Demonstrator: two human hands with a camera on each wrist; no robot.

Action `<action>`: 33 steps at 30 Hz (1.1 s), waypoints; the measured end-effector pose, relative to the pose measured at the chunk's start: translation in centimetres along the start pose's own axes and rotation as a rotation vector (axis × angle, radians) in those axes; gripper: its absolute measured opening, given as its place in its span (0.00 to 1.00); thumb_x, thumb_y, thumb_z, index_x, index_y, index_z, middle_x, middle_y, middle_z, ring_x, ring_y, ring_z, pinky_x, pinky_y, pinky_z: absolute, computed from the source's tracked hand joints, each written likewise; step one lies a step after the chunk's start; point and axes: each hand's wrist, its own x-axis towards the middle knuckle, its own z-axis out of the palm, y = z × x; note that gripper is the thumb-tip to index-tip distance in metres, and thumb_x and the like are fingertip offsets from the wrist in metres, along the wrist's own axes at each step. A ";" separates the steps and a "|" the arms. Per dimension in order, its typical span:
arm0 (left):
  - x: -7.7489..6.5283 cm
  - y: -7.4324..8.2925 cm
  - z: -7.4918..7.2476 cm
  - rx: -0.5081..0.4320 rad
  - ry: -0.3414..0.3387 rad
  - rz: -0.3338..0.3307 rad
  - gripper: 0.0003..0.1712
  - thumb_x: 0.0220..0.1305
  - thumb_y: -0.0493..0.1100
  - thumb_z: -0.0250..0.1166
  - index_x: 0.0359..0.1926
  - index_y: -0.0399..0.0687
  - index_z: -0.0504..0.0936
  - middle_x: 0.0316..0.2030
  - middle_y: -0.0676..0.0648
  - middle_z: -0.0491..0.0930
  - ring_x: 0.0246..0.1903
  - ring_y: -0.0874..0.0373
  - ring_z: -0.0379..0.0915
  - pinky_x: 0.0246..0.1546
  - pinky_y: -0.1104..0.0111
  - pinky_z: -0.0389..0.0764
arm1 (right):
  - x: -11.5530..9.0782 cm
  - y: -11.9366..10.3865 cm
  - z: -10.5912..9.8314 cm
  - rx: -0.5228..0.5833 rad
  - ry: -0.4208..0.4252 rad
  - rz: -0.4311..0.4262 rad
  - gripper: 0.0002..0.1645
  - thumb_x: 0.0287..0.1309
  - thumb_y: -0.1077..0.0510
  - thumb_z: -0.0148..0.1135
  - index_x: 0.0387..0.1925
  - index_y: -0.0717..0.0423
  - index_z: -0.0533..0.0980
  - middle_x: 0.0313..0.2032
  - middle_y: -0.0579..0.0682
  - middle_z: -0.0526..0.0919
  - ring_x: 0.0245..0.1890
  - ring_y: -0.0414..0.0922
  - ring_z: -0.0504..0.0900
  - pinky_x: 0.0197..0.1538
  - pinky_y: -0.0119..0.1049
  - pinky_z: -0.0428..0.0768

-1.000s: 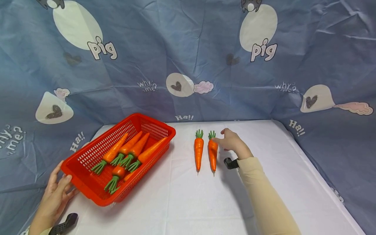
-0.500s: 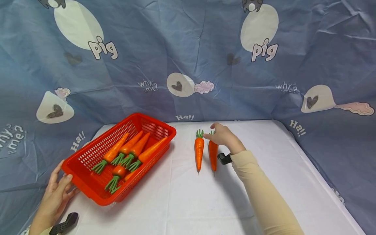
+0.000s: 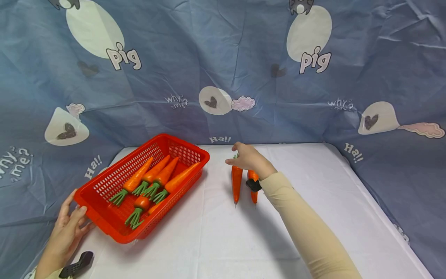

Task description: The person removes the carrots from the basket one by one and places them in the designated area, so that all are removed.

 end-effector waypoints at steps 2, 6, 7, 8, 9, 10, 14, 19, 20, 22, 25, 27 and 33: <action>0.0 0.0 0.0 -0.006 -0.002 0.004 0.44 0.84 0.39 0.54 0.87 0.70 0.43 0.59 0.69 0.79 0.50 0.73 0.85 0.41 0.70 0.89 | 0.1 -0.7 0.1 -0.014 -0.004 -0.026 0.36 0.70 0.46 0.71 0.70 0.60 0.72 0.50 0.61 0.85 0.42 0.52 0.83 0.50 0.43 0.84; 0.1 0.0 0.0 -0.020 -0.007 0.016 0.44 0.84 0.38 0.54 0.87 0.70 0.44 0.59 0.69 0.79 0.49 0.72 0.85 0.41 0.69 0.89 | 0.4 -2.3 0.5 -0.060 -0.003 -0.064 0.34 0.70 0.46 0.72 0.69 0.58 0.73 0.52 0.61 0.86 0.48 0.53 0.84 0.55 0.46 0.85; 0.1 0.0 0.0 -0.024 -0.009 0.019 0.44 0.84 0.38 0.54 0.87 0.70 0.44 0.59 0.69 0.80 0.49 0.71 0.86 0.41 0.69 0.89 | 0.5 -2.7 0.6 -0.068 -0.002 -0.074 0.34 0.70 0.46 0.72 0.68 0.58 0.74 0.52 0.61 0.86 0.50 0.54 0.84 0.56 0.47 0.85; 0.1 0.0 0.0 -0.029 -0.010 0.021 0.44 0.84 0.38 0.54 0.87 0.70 0.44 0.59 0.69 0.80 0.49 0.71 0.86 0.40 0.69 0.89 | 0.6 -3.2 0.6 -0.076 -0.003 -0.087 0.33 0.70 0.46 0.72 0.68 0.58 0.74 0.53 0.61 0.86 0.52 0.55 0.84 0.58 0.48 0.85; 0.1 0.0 0.0 -0.033 -0.011 0.023 0.43 0.84 0.37 0.54 0.87 0.69 0.44 0.59 0.69 0.80 0.49 0.71 0.86 0.40 0.69 0.89 | 0.6 -3.6 0.7 -0.083 -0.004 -0.101 0.33 0.70 0.47 0.72 0.67 0.58 0.75 0.53 0.62 0.85 0.53 0.55 0.84 0.59 0.49 0.84; 0.1 0.0 0.0 -0.037 -0.012 0.024 0.43 0.84 0.37 0.53 0.87 0.69 0.44 0.59 0.69 0.80 0.49 0.71 0.86 0.40 0.69 0.89 | 0.7 -4.1 0.8 -0.090 -0.005 -0.115 0.32 0.70 0.47 0.72 0.67 0.58 0.75 0.53 0.62 0.85 0.54 0.56 0.83 0.60 0.49 0.84; 0.0 0.0 -0.1 -0.036 -0.011 0.013 0.43 0.84 0.38 0.53 0.86 0.70 0.44 0.59 0.70 0.80 0.50 0.72 0.85 0.41 0.70 0.89 | 1.2 -5.7 1.2 -0.118 -0.018 -0.181 0.31 0.69 0.48 0.73 0.66 0.58 0.77 0.53 0.62 0.85 0.55 0.56 0.82 0.61 0.49 0.82; -0.1 0.1 0.0 -0.003 0.007 -0.017 0.44 0.84 0.40 0.55 0.87 0.73 0.43 0.59 0.71 0.78 0.49 0.74 0.84 0.41 0.70 0.89 | 1.9 -7.8 1.7 -0.172 -0.040 -0.258 0.30 0.69 0.50 0.74 0.65 0.60 0.78 0.44 0.58 0.85 0.45 0.51 0.81 0.57 0.46 0.81; -0.1 0.1 0.1 0.003 0.013 -0.023 0.44 0.84 0.41 0.55 0.87 0.73 0.43 0.59 0.71 0.78 0.49 0.74 0.84 0.41 0.70 0.89 | 2.1 -8.3 1.7 -0.184 -0.047 -0.270 0.30 0.68 0.51 0.74 0.65 0.60 0.78 0.41 0.57 0.84 0.42 0.50 0.80 0.56 0.46 0.80; -0.1 0.2 0.1 0.016 0.022 -0.035 0.44 0.83 0.42 0.56 0.86 0.74 0.43 0.58 0.72 0.77 0.49 0.74 0.84 0.41 0.71 0.89 | 2.4 -9.2 1.9 -0.204 -0.059 -0.292 0.30 0.68 0.52 0.74 0.65 0.61 0.78 0.35 0.54 0.82 0.38 0.48 0.78 0.60 0.47 0.80; 0.0 0.2 0.1 0.018 0.023 -0.031 0.44 0.83 0.41 0.56 0.87 0.73 0.43 0.58 0.71 0.77 0.48 0.74 0.84 0.41 0.70 0.89 | 3.0 -10.4 2.3 -0.231 -0.101 -0.319 0.29 0.68 0.52 0.74 0.65 0.60 0.79 0.32 0.49 0.78 0.37 0.46 0.76 0.69 0.49 0.75; -0.1 0.1 0.0 0.011 0.019 -0.021 0.44 0.83 0.41 0.55 0.87 0.73 0.44 0.58 0.71 0.78 0.49 0.73 0.84 0.41 0.70 0.89 | 3.5 -11.0 2.6 -0.241 -0.144 -0.333 0.28 0.69 0.51 0.74 0.65 0.58 0.79 0.32 0.48 0.77 0.37 0.45 0.76 0.68 0.48 0.76; 0.0 0.0 0.0 -0.031 0.005 0.001 0.43 0.83 0.38 0.55 0.86 0.71 0.45 0.58 0.71 0.80 0.48 0.71 0.85 0.40 0.69 0.89 | 5.2 -12.5 3.8 -0.278 -0.250 -0.368 0.28 0.69 0.50 0.73 0.66 0.54 0.79 0.36 0.48 0.79 0.38 0.43 0.75 0.46 0.34 0.76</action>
